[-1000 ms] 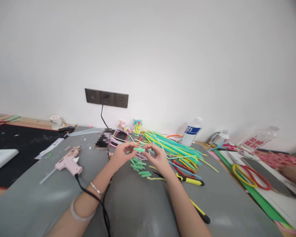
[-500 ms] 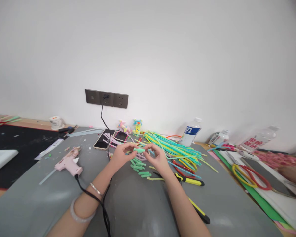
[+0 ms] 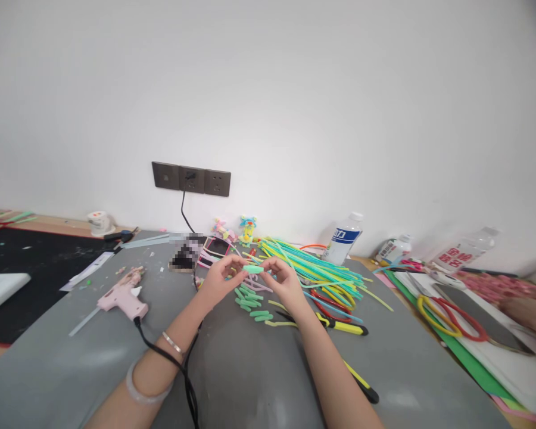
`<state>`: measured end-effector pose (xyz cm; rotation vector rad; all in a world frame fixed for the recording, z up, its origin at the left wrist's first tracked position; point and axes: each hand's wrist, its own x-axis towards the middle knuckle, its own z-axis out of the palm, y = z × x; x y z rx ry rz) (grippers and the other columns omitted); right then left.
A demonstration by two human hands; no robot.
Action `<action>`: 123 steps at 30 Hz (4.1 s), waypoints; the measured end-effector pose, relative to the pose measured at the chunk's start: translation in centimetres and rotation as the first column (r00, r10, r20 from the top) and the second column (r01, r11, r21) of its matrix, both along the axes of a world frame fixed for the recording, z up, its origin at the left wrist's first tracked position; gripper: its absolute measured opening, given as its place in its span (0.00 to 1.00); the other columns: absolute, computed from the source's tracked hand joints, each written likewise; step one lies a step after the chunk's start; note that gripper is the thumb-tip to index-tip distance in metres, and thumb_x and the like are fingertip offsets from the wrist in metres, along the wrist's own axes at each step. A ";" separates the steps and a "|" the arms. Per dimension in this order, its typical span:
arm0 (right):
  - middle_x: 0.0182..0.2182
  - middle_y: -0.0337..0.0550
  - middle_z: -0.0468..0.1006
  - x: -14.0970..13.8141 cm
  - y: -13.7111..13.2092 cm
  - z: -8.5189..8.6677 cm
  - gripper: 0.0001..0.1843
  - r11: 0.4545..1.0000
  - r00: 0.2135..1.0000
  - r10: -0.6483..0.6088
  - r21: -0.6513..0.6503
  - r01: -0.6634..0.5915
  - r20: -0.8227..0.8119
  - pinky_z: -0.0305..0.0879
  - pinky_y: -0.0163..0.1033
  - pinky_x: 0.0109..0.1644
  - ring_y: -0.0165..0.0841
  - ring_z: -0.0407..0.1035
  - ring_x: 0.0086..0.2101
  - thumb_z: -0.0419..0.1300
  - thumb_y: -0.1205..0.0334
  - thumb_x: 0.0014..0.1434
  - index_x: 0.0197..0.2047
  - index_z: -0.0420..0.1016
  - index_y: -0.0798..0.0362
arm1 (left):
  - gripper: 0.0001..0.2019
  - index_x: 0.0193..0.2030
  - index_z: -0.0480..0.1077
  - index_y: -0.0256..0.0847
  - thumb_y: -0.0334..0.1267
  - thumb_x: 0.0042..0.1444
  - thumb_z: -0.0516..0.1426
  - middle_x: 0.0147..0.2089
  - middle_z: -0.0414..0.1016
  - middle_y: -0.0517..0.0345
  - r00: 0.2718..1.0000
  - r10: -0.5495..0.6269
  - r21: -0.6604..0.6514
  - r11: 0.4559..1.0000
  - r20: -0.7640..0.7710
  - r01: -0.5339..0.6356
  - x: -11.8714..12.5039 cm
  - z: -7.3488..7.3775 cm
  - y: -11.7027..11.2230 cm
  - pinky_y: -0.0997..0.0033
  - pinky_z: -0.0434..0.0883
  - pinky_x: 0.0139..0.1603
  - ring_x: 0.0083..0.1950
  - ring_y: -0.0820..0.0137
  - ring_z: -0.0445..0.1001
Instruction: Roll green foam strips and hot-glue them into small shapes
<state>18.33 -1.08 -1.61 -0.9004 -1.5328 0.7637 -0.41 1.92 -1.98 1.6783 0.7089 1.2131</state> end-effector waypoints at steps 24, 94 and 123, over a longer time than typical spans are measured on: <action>0.30 0.41 0.72 0.0 -0.3 0.4 0.05 0.999 0.998 -0.033 -0.014 0.034 0.049 0.66 0.40 0.39 0.35 0.68 0.33 0.62 0.60 0.55 0.34 0.72 0.51 | 0.05 0.36 0.71 0.37 0.35 0.52 0.59 0.35 0.72 0.57 1.000 0.009 0.024 1.000 -0.019 -0.008 -0.1 -0.2 0.2 0.75 0.69 0.34 0.32 0.74 0.69; 0.25 0.38 0.78 -0.8 -0.3 0.2 0.14 0.941 0.947 0.052 -0.302 -0.153 -0.317 0.67 0.39 0.40 0.33 0.71 0.29 0.69 0.50 0.51 0.34 0.76 0.51 | 0.12 0.44 0.67 0.38 0.38 0.54 0.60 0.38 0.72 0.55 0.998 -0.015 0.021 1.000 -0.053 0.016 0.0 0.4 -0.3 0.75 0.68 0.36 0.38 0.70 0.72; 0.29 0.38 0.73 -1.0 -0.3 0.1 0.07 0.987 0.990 -0.143 0.077 0.141 0.017 0.63 0.40 0.37 0.33 0.68 0.30 0.63 0.60 0.55 0.37 0.72 0.50 | 0.16 0.35 0.69 0.39 0.49 0.49 0.63 0.30 0.70 0.60 0.998 0.048 -0.122 0.992 0.049 -0.042 0.1 0.5 0.1 0.74 0.68 0.33 0.32 0.72 0.69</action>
